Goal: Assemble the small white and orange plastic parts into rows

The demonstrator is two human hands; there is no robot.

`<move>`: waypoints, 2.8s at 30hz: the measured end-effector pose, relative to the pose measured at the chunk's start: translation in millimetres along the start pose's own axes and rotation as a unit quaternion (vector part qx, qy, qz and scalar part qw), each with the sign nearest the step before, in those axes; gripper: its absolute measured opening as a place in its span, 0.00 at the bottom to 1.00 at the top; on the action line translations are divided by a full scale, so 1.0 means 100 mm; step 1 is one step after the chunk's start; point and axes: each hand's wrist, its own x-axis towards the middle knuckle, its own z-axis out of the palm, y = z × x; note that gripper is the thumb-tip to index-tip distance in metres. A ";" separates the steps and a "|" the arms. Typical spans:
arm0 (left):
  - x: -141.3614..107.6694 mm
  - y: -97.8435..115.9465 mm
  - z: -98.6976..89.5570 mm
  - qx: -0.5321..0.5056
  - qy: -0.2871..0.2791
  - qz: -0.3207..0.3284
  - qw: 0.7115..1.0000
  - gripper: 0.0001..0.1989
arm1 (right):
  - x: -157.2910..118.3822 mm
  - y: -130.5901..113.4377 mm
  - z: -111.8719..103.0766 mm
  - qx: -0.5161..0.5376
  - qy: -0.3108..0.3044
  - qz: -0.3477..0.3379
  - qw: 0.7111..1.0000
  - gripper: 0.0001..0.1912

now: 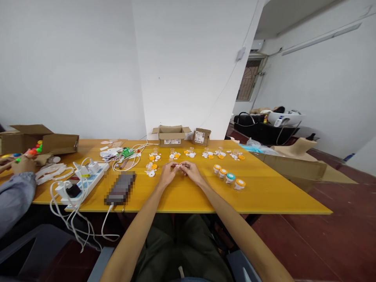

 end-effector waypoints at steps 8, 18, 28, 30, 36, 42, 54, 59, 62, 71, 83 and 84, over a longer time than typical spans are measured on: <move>0.02 -0.03 0.00 -0.033 0.023 -0.008 0.999 0.05 | 0.00 -0.01 0.01 -0.004 -0.011 0.006 1.000 0.20; 0.01 0.02 -0.01 -0.038 0.014 -0.004 0.999 0.05 | -0.01 -0.03 0.00 -0.066 -0.022 -0.034 0.997 0.22; -0.01 0.05 -0.05 -0.039 0.024 -0.007 0.999 0.07 | 0.01 -0.01 0.01 -0.109 -0.031 -0.043 0.993 0.25; -0.01 0.05 -0.05 -0.039 0.023 -0.002 0.999 0.08 | 0.01 0.00 0.01 -0.110 -0.028 -0.039 0.993 0.24; -0.01 0.04 -0.03 -0.039 0.018 -0.013 0.999 0.08 | 0.01 0.02 0.01 -0.097 -0.023 -0.032 0.995 0.21; 0.01 0.01 -0.02 -0.039 0.012 -0.012 0.999 0.06 | 0.02 0.05 0.00 -0.105 -0.031 -0.032 0.993 0.21; -0.01 0.07 -0.03 -0.034 -0.009 -0.024 0.999 0.09 | 0.03 0.06 0.00 -0.102 -0.030 -0.034 0.994 0.27; 0.01 0.06 -0.03 -0.038 -0.015 -0.015 0.999 0.09 | 0.04 0.06 0.01 -0.111 -0.029 -0.033 0.993 0.26; 0.01 0.04 -0.03 -0.047 -0.013 -0.001 0.999 0.08 | 0.03 0.06 0.01 -0.116 -0.026 -0.039 0.992 0.26; 0.03 -0.01 -0.03 -0.073 -0.021 0.008 0.997 0.08 | 0.02 -0.01 0.03 -0.125 -0.022 -0.023 0.992 0.26; 0.04 -0.06 0.00 -0.046 0.039 0.011 0.998 0.08 | 0.00 -0.01 0.05 -0.124 0.029 -0.030 0.991 0.25; 0.04 -0.07 0.00 -0.039 0.050 0.002 0.998 0.07 | 0.00 0.00 0.04 -0.133 0.042 -0.036 0.990 0.24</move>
